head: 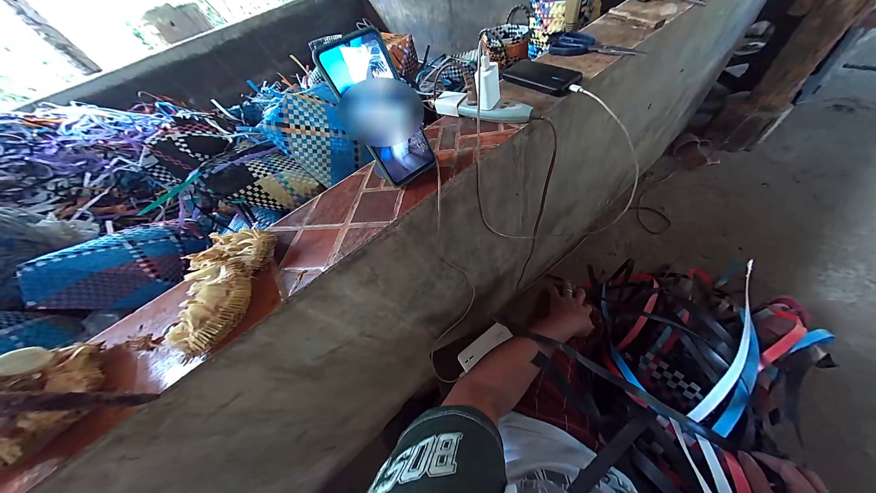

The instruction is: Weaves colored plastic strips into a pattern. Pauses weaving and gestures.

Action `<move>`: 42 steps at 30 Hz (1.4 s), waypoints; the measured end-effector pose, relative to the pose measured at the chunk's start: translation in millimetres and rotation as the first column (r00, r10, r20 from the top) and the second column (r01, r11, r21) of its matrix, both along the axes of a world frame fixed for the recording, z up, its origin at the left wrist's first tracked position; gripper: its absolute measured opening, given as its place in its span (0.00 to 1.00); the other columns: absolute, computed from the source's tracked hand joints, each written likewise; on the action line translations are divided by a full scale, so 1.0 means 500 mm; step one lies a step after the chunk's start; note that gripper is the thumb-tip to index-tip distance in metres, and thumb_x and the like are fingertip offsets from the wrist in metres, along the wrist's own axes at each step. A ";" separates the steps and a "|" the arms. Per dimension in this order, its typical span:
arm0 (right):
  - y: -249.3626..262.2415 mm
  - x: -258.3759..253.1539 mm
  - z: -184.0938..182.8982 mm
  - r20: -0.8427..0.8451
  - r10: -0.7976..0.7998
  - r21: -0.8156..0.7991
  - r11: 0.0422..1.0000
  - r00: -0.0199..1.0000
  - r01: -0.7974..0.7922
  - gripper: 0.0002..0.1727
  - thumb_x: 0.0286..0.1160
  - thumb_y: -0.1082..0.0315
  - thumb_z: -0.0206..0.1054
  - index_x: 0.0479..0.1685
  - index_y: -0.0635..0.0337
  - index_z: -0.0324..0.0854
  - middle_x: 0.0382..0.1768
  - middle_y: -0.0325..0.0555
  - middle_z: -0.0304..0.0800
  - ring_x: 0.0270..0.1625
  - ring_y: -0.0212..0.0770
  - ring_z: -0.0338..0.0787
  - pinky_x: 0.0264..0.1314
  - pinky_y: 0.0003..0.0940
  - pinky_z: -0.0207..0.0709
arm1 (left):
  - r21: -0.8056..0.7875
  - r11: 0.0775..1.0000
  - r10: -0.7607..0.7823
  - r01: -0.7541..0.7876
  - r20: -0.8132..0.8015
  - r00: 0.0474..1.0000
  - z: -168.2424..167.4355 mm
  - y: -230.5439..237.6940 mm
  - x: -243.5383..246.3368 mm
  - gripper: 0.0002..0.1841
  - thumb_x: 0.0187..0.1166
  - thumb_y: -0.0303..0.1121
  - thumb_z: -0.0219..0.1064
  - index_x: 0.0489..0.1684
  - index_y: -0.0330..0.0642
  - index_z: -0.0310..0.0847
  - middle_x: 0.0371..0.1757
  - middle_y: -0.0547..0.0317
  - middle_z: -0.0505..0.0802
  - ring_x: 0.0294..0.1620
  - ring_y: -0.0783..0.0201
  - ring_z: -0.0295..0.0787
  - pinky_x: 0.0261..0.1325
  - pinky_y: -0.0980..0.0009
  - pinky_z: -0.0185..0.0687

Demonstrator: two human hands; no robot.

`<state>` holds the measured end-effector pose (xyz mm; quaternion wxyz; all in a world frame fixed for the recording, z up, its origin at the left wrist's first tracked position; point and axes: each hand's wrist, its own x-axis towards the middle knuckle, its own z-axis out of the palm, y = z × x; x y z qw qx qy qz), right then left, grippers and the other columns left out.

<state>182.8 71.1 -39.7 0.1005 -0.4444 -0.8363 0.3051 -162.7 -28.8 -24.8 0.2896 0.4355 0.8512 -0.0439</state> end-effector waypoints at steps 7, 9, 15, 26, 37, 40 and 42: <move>0.003 0.005 -0.012 -0.057 0.005 -0.002 1.000 0.998 -0.005 0.19 0.82 0.64 0.65 0.54 0.76 0.87 0.62 0.78 0.82 0.70 0.71 0.80 0.74 0.58 0.73 | -0.072 0.977 -0.210 0.203 -0.114 0.971 -0.027 0.015 0.045 0.21 0.87 0.34 0.58 0.74 0.33 0.80 0.88 0.44 0.74 0.98 0.39 0.39 0.88 0.24 0.13; -0.001 0.005 -0.007 -0.062 0.009 0.000 1.000 0.998 -0.009 0.19 0.81 0.64 0.66 0.54 0.77 0.87 0.61 0.79 0.82 0.68 0.71 0.81 0.72 0.58 0.75 | -0.070 0.974 -0.223 0.215 -0.134 0.966 -0.037 0.017 0.049 0.21 0.87 0.33 0.58 0.74 0.33 0.80 0.86 0.42 0.75 0.97 0.37 0.41 0.87 0.22 0.15; -0.004 0.001 0.003 -0.043 0.001 -0.002 1.000 0.999 -0.001 0.19 0.82 0.63 0.66 0.55 0.75 0.87 0.62 0.78 0.83 0.68 0.71 0.82 0.72 0.59 0.75 | -0.053 0.969 -0.247 0.242 -0.125 0.961 -0.033 0.023 0.044 0.20 0.87 0.31 0.57 0.74 0.34 0.80 0.86 0.43 0.75 0.93 0.38 0.53 0.89 0.25 0.17; -0.007 0.015 -0.003 -0.046 -0.001 -0.014 1.000 0.999 0.000 0.20 0.82 0.64 0.65 0.54 0.77 0.86 0.62 0.79 0.82 0.68 0.70 0.82 0.74 0.56 0.74 | -0.130 0.929 -0.365 0.347 -0.147 0.919 -0.062 0.062 0.052 0.16 0.88 0.31 0.56 0.60 0.34 0.88 0.72 0.40 0.87 0.88 0.39 0.65 0.92 0.36 0.36; -0.003 0.012 -0.013 -0.059 -0.005 0.001 1.000 0.998 0.005 0.19 0.81 0.64 0.65 0.53 0.77 0.87 0.61 0.78 0.83 0.68 0.71 0.82 0.74 0.58 0.72 | 0.035 0.950 -0.305 0.310 -0.095 0.948 -0.038 0.050 0.043 0.19 0.90 0.41 0.56 0.45 0.34 0.88 0.52 0.44 0.94 0.62 0.46 0.88 0.83 0.44 0.60; 0.000 0.017 -0.020 -0.078 0.008 0.010 1.000 0.997 -0.007 0.19 0.82 0.64 0.65 0.53 0.77 0.87 0.61 0.79 0.83 0.69 0.73 0.81 0.75 0.60 0.72 | 0.111 0.950 -0.287 0.292 -0.053 0.956 -0.034 0.044 0.037 0.25 0.93 0.47 0.51 0.46 0.33 0.89 0.51 0.41 0.95 0.62 0.44 0.89 0.81 0.42 0.63; 0.000 0.019 -0.026 -0.097 0.015 0.022 1.000 0.995 -0.013 0.19 0.81 0.65 0.65 0.52 0.78 0.87 0.59 0.81 0.83 0.67 0.76 0.81 0.73 0.64 0.71 | 0.132 0.948 -0.288 0.290 -0.037 0.957 -0.033 0.043 0.033 0.27 0.94 0.48 0.49 0.49 0.33 0.89 0.52 0.40 0.95 0.63 0.44 0.89 0.80 0.42 0.65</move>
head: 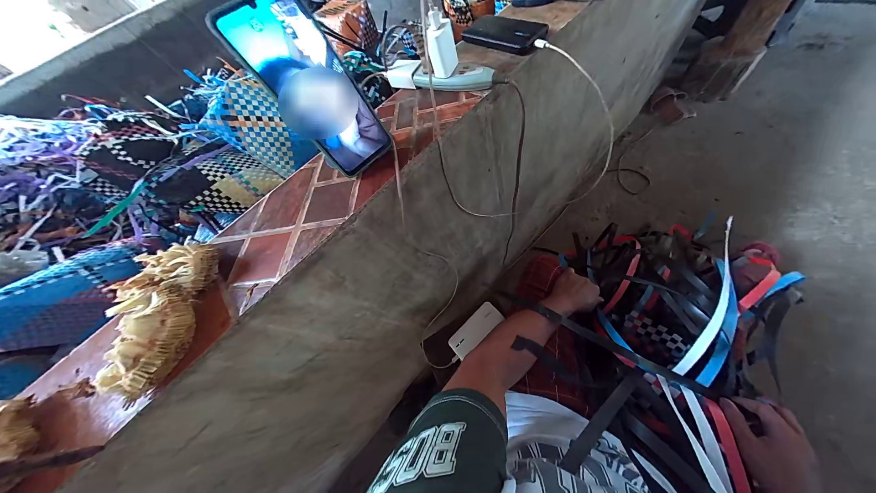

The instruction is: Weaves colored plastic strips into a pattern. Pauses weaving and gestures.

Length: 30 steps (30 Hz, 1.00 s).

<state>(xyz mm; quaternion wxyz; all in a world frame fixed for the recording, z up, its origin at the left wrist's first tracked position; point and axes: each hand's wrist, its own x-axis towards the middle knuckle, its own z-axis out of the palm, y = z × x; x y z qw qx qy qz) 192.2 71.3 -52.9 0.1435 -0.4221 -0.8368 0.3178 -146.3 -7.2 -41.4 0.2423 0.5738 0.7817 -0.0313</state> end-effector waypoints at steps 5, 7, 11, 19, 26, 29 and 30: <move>-0.002 -0.001 -0.023 -0.087 -0.037 0.058 0.997 0.996 0.042 0.18 0.77 0.65 0.67 0.47 0.77 0.87 0.57 0.81 0.82 0.63 0.78 0.81 0.66 0.70 0.73 | -0.033 0.999 0.021 -0.022 -0.018 1.000 0.003 0.001 0.004 0.22 0.95 0.42 0.48 0.58 0.33 0.85 0.54 0.39 0.94 0.62 0.43 0.89 0.82 0.43 0.63; -0.004 -0.005 -0.026 -0.116 -0.050 0.070 0.996 0.992 0.058 0.17 0.76 0.66 0.67 0.46 0.77 0.87 0.56 0.81 0.83 0.61 0.77 0.82 0.63 0.71 0.74 | -0.036 0.999 0.026 -0.027 -0.022 0.999 0.010 -0.001 0.002 0.17 0.91 0.35 0.52 0.68 0.39 0.81 0.52 0.40 0.94 0.61 0.43 0.90 0.82 0.44 0.62; -0.020 -0.012 0.000 -0.088 -0.078 0.049 0.995 0.993 0.083 0.16 0.77 0.66 0.68 0.46 0.75 0.88 0.56 0.78 0.84 0.59 0.74 0.85 0.60 0.68 0.77 | -0.022 1.000 0.013 -0.014 -0.027 1.000 -0.009 -0.003 0.002 0.27 0.88 0.36 0.58 0.88 0.58 0.69 0.51 0.44 0.96 0.58 0.45 0.91 0.84 0.45 0.59; -0.019 -0.025 0.024 0.035 -0.103 -0.076 0.991 0.994 0.106 0.17 0.82 0.62 0.67 0.52 0.69 0.88 0.61 0.70 0.85 0.62 0.63 0.87 0.66 0.58 0.79 | 0.109 0.993 0.051 -0.042 -0.079 0.996 -0.033 -0.007 0.000 0.46 0.78 0.27 0.64 0.97 0.76 0.47 0.69 0.33 0.84 0.69 0.34 0.82 0.75 0.35 0.67; -0.021 -0.029 0.032 0.037 -0.130 -0.134 0.982 0.991 0.134 0.16 0.83 0.61 0.68 0.53 0.67 0.88 0.60 0.68 0.84 0.61 0.63 0.86 0.65 0.61 0.78 | 0.513 0.802 0.064 -0.307 0.436 0.897 0.035 -0.046 0.051 0.16 0.80 0.21 0.62 0.61 0.38 0.89 0.63 0.40 0.89 0.68 0.43 0.83 0.74 0.46 0.77; -0.026 -0.023 0.023 0.051 -0.134 -0.126 0.982 0.990 0.139 0.16 0.82 0.60 0.68 0.53 0.67 0.88 0.62 0.67 0.84 0.61 0.60 0.87 0.65 0.57 0.80 | 0.493 0.852 -0.017 -0.175 0.360 0.933 0.040 -0.075 0.104 0.16 0.78 0.24 0.65 0.63 0.39 0.86 0.56 0.44 0.91 0.58 0.49 0.90 0.64 0.50 0.86; -0.024 -0.020 0.020 0.058 -0.130 -0.112 0.984 0.990 0.136 0.17 0.82 0.60 0.68 0.53 0.67 0.88 0.63 0.67 0.84 0.61 0.60 0.88 0.65 0.56 0.81 | 0.407 0.903 -0.012 -0.137 0.343 0.939 0.046 -0.085 0.112 0.18 0.80 0.28 0.65 0.67 0.41 0.84 0.61 0.43 0.90 0.64 0.46 0.87 0.70 0.48 0.83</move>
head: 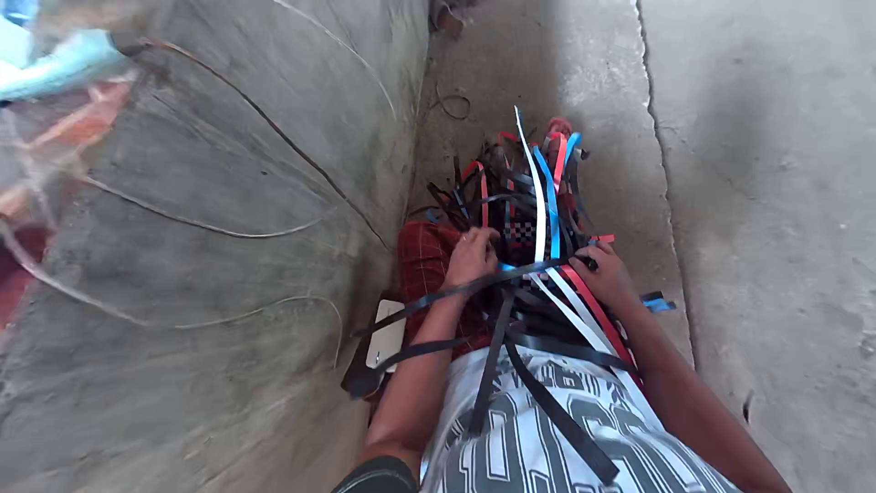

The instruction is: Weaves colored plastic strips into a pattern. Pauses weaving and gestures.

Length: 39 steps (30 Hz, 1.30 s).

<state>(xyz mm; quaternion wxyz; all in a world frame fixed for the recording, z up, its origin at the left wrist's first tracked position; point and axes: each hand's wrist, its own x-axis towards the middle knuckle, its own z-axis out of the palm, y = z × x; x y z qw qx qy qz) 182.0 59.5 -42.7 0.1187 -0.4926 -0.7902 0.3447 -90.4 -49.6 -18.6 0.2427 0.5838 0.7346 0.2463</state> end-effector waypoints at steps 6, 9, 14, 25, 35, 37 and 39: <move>0.010 0.007 -0.006 -0.054 0.004 0.055 0.999 0.999 -0.001 0.14 0.79 0.67 0.70 0.50 0.72 0.88 0.59 0.74 0.85 0.62 0.70 0.85 0.66 0.66 0.77 | -0.193 0.942 -0.238 0.276 0.198 0.951 0.076 -0.092 0.011 0.20 0.88 0.32 0.61 0.77 0.44 0.81 0.78 0.45 0.84 0.83 0.49 0.76 0.87 0.48 0.65; 0.014 0.002 -0.013 -0.085 0.025 0.105 0.994 0.996 -0.016 0.13 0.76 0.68 0.71 0.46 0.73 0.89 0.55 0.73 0.86 0.58 0.71 0.86 0.62 0.68 0.78 | -0.024 0.960 -0.216 0.279 0.569 0.793 0.122 -0.116 0.005 0.17 0.90 0.28 0.57 0.71 0.34 0.83 0.64 0.49 0.93 0.65 0.62 0.90 0.75 0.61 0.81; 0.024 -0.010 -0.032 -0.117 0.064 0.161 0.986 0.991 -0.044 0.13 0.74 0.68 0.72 0.43 0.73 0.89 0.51 0.75 0.87 0.56 0.72 0.87 0.60 0.70 0.78 | -0.113 0.954 0.167 -0.277 0.970 0.179 0.145 -0.067 0.049 0.21 0.93 0.29 0.46 0.82 0.34 0.66 0.55 0.46 0.94 0.46 0.58 0.96 0.51 0.61 0.93; 0.005 -0.001 0.013 0.004 0.076 0.063 0.995 0.997 -0.076 0.19 0.80 0.63 0.67 0.53 0.76 0.87 0.61 0.78 0.84 0.67 0.73 0.84 0.72 0.64 0.75 | -0.253 0.945 -0.177 0.208 0.139 0.974 0.029 0.067 0.121 0.24 0.89 0.50 0.60 0.62 0.37 0.88 0.66 0.40 0.88 0.76 0.39 0.76 0.79 0.31 0.54; -0.003 -0.015 0.009 0.010 0.130 0.093 0.987 0.991 -0.130 0.18 0.80 0.64 0.67 0.51 0.75 0.87 0.58 0.77 0.85 0.65 0.72 0.85 0.70 0.63 0.76 | -0.413 0.898 -0.157 0.152 0.021 0.987 0.012 0.073 0.105 0.22 0.93 0.48 0.53 0.66 0.45 0.87 0.74 0.47 0.85 0.83 0.40 0.67 0.81 0.28 0.49; -0.001 -0.014 0.009 0.011 0.140 0.106 0.984 0.990 -0.140 0.18 0.80 0.64 0.67 0.51 0.75 0.87 0.58 0.77 0.85 0.65 0.72 0.85 0.70 0.62 0.76 | -0.430 0.884 -0.188 0.185 0.036 0.982 0.019 0.071 0.106 0.22 0.94 0.45 0.50 0.69 0.43 0.85 0.74 0.45 0.85 0.82 0.40 0.70 0.81 0.30 0.52; -0.003 -0.012 0.010 0.008 0.139 0.110 0.984 0.990 -0.139 0.18 0.81 0.64 0.66 0.52 0.76 0.87 0.58 0.77 0.85 0.66 0.73 0.84 0.70 0.63 0.75 | -0.415 0.883 -0.201 0.218 0.086 0.976 0.018 0.066 0.103 0.22 0.95 0.44 0.50 0.67 0.39 0.84 0.71 0.42 0.87 0.79 0.41 0.74 0.79 0.31 0.55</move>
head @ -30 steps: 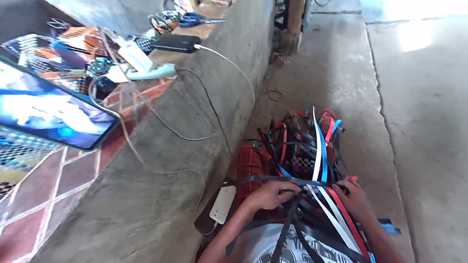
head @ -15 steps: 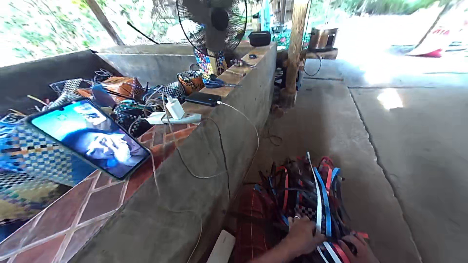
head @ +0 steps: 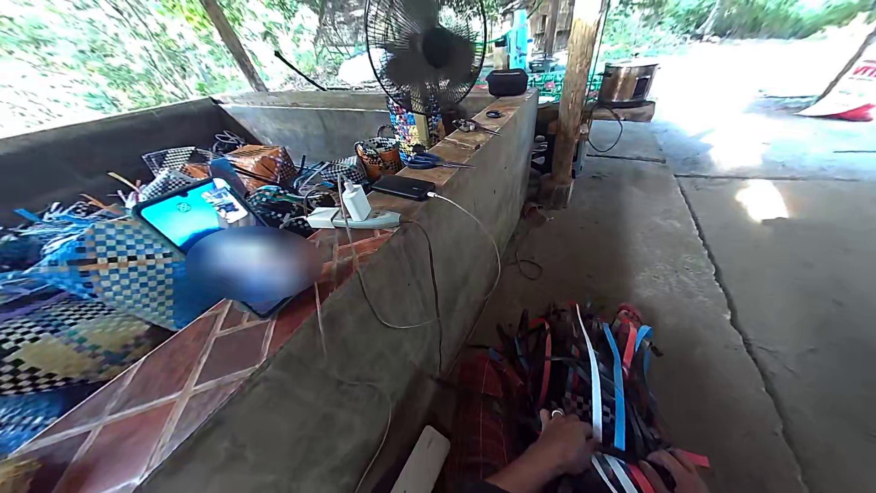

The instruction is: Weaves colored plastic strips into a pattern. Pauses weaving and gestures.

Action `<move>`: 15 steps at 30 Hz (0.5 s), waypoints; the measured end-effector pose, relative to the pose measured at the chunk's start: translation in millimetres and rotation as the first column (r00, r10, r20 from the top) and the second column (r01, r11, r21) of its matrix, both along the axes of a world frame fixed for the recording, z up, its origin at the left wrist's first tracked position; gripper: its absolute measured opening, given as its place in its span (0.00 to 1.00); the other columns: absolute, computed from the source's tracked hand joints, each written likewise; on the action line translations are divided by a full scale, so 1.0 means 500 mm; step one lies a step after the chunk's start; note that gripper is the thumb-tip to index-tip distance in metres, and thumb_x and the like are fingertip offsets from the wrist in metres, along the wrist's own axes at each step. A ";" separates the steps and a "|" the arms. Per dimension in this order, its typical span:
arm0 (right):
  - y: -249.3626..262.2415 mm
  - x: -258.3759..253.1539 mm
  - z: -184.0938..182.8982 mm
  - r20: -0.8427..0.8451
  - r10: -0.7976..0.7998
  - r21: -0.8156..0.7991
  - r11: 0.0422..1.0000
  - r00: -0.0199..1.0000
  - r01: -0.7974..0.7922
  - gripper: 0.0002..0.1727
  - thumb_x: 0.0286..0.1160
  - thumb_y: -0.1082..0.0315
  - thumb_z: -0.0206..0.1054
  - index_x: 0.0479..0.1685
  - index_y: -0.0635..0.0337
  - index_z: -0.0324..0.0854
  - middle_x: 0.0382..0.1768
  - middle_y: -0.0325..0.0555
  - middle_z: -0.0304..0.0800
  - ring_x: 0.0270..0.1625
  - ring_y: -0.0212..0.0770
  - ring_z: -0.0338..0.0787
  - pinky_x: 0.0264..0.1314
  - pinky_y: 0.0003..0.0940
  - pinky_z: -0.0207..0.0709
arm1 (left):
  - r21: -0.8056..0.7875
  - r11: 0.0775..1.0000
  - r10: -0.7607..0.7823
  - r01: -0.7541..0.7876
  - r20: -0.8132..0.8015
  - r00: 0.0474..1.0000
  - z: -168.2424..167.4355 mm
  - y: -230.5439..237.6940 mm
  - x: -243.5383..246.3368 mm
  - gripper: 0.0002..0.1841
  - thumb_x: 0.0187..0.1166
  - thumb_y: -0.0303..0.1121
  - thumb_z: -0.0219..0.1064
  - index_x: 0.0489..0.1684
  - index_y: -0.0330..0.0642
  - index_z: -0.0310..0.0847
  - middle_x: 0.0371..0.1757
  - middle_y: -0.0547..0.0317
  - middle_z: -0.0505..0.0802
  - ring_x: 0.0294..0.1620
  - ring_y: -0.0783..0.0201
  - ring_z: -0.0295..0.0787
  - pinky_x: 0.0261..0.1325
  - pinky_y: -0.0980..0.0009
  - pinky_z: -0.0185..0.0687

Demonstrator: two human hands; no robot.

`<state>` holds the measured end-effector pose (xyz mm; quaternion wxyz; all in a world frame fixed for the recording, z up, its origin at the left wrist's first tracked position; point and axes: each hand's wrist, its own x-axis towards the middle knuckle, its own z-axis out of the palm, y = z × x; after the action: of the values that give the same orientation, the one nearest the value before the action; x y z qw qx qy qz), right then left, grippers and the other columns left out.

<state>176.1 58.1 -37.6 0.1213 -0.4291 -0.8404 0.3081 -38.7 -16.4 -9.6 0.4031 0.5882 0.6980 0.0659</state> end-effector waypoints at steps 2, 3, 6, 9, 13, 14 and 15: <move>-0.004 0.002 0.004 -0.005 -0.001 -0.005 1.000 1.000 0.001 0.18 0.81 0.64 0.67 0.52 0.75 0.87 0.59 0.77 0.85 0.66 0.72 0.84 0.71 0.63 0.75 | 0.051 0.999 0.011 -0.016 0.100 0.995 -0.016 -0.008 -0.008 0.24 0.95 0.45 0.51 0.63 0.35 0.86 0.66 0.39 0.90 0.75 0.41 0.79 0.78 0.30 0.56; -0.005 0.003 0.004 -0.008 0.003 -0.007 1.000 1.000 -0.003 0.18 0.81 0.63 0.67 0.52 0.75 0.87 0.60 0.76 0.85 0.67 0.72 0.84 0.71 0.63 0.75 | 0.082 0.996 0.030 -0.042 0.151 0.988 -0.027 -0.012 -0.011 0.25 0.94 0.48 0.52 0.59 0.33 0.87 0.62 0.39 0.91 0.72 0.41 0.82 0.77 0.30 0.56; -0.001 -0.003 -0.002 -0.005 0.009 -0.017 1.000 1.000 -0.009 0.18 0.81 0.63 0.67 0.52 0.74 0.88 0.59 0.76 0.85 0.66 0.73 0.83 0.70 0.64 0.75 | 0.114 0.988 0.076 -0.103 0.218 0.973 -0.045 -0.015 -0.016 0.26 0.91 0.51 0.56 0.53 0.33 0.89 0.57 0.40 0.93 0.67 0.44 0.84 0.77 0.32 0.55; 0.006 -0.003 -0.005 0.012 0.027 -0.025 0.999 1.000 -0.027 0.18 0.81 0.63 0.67 0.52 0.75 0.87 0.59 0.76 0.85 0.66 0.72 0.83 0.71 0.64 0.75 | 0.132 0.986 0.075 -0.105 0.213 0.974 -0.055 -0.010 -0.017 0.25 0.91 0.50 0.57 0.54 0.35 0.90 0.61 0.41 0.92 0.71 0.44 0.81 0.78 0.32 0.53; 0.005 -0.003 0.002 0.018 0.034 -0.043 0.999 0.999 -0.033 0.19 0.82 0.63 0.65 0.54 0.76 0.86 0.60 0.76 0.84 0.67 0.70 0.83 0.72 0.62 0.74 | 0.195 0.979 0.015 -0.059 0.220 0.975 -0.065 -0.005 -0.018 0.23 0.90 0.46 0.60 0.50 0.31 0.90 0.58 0.37 0.89 0.69 0.41 0.81 0.79 0.34 0.57; 0.006 -0.003 0.001 0.019 0.038 -0.051 0.998 0.999 -0.037 0.20 0.83 0.63 0.65 0.55 0.76 0.86 0.61 0.76 0.83 0.68 0.70 0.83 0.73 0.61 0.74 | 0.221 0.974 0.000 -0.052 0.231 0.973 -0.070 -0.005 -0.020 0.23 0.90 0.45 0.61 0.48 0.30 0.91 0.57 0.37 0.89 0.67 0.41 0.82 0.79 0.34 0.59; 0.007 -0.001 -0.001 0.009 0.043 -0.046 0.998 0.999 -0.043 0.20 0.83 0.63 0.65 0.57 0.75 0.86 0.63 0.76 0.83 0.69 0.70 0.83 0.74 0.60 0.74 | 0.239 0.970 -0.010 -0.049 0.239 0.971 -0.074 -0.004 -0.022 0.22 0.90 0.44 0.61 0.48 0.30 0.91 0.57 0.37 0.90 0.67 0.41 0.83 0.79 0.35 0.60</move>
<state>175.5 61.8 -38.2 0.1007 -0.4151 -0.8427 0.3278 -49.5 -18.7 -46.4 0.4083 0.6138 0.6370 0.2251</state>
